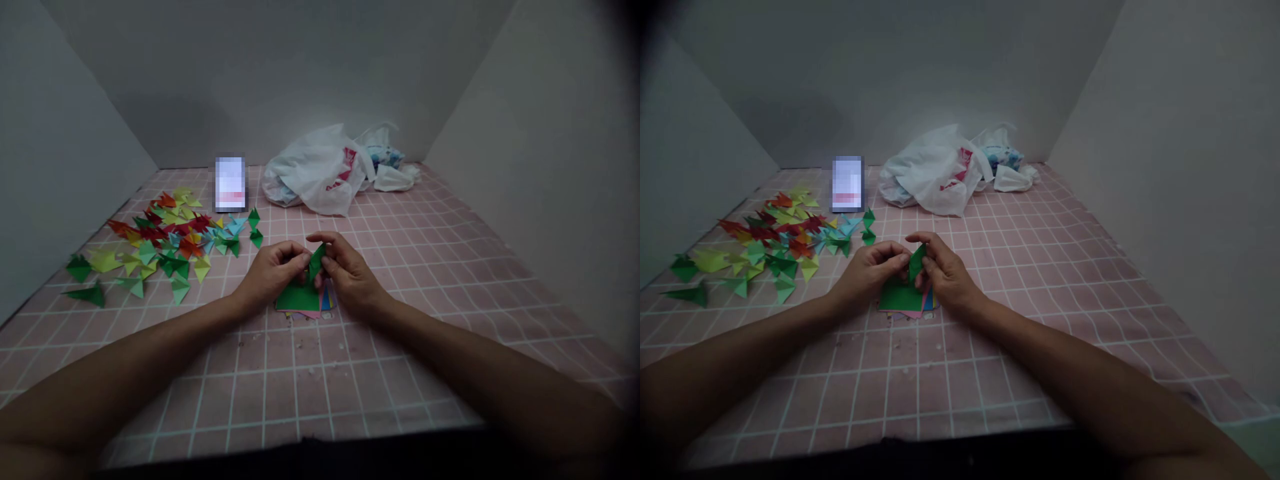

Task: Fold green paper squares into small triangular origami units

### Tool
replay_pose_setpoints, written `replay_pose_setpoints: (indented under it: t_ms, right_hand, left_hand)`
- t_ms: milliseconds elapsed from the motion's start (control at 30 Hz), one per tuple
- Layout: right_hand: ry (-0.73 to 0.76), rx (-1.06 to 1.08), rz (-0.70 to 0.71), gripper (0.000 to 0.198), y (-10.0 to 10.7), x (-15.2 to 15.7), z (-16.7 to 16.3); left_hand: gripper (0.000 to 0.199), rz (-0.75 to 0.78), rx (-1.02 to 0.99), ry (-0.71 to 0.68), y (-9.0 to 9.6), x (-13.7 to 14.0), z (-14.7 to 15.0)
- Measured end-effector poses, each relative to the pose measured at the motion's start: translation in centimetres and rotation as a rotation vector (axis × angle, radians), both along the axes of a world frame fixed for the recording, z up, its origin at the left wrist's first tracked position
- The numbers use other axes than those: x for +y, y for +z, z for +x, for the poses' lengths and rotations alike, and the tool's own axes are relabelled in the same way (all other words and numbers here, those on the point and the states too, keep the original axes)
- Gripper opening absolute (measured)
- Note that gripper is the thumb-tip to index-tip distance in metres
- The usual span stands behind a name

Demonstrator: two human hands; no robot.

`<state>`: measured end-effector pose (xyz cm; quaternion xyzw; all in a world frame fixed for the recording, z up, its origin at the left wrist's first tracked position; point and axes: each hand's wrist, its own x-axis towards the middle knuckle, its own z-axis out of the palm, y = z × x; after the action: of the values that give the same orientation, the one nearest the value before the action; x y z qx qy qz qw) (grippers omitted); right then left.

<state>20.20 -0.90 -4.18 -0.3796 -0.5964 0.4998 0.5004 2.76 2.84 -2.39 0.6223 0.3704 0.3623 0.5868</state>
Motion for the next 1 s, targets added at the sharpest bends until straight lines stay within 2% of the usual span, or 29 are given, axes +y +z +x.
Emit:
replay_pose_setpoints:
  t_ms: [267,400,467,633,800,933,1000]
  right_hand:
    - [0.017,0.006,0.004,0.031,0.25,0.02,0.15]
    - [0.032,0.023,0.008,0.031,0.21,0.11,0.19]
    - [0.028,0.017,0.009,0.030,0.16,0.05,0.14]
    - [0.014,-0.067,0.027,0.030,0.01,-0.36,-0.04]
    - [0.001,0.002,-0.005,0.029,0.09,-0.21,0.02]
    - [-0.078,-0.003,-0.018,0.033,0.27,0.05,-0.08]
    - [-0.106,-0.010,-0.031,0.028,0.33,0.04,-0.20]
  left_hand:
    - [0.021,-0.091,-0.084,-0.055,-0.49,0.16,-0.01]
    - [0.021,-0.074,-0.068,-0.049,-0.28,0.04,0.07]
    - [0.018,0.014,-0.009,-0.017,0.01,-0.07,0.06]
    - [0.005,0.397,0.211,0.077,0.45,-0.41,0.01]
    - [0.008,0.448,0.240,0.115,0.14,-0.58,0.13]
    - [0.010,0.518,0.252,0.152,-0.12,-0.57,0.20]
    - [0.010,0.531,0.253,0.172,-0.21,-0.52,0.18]
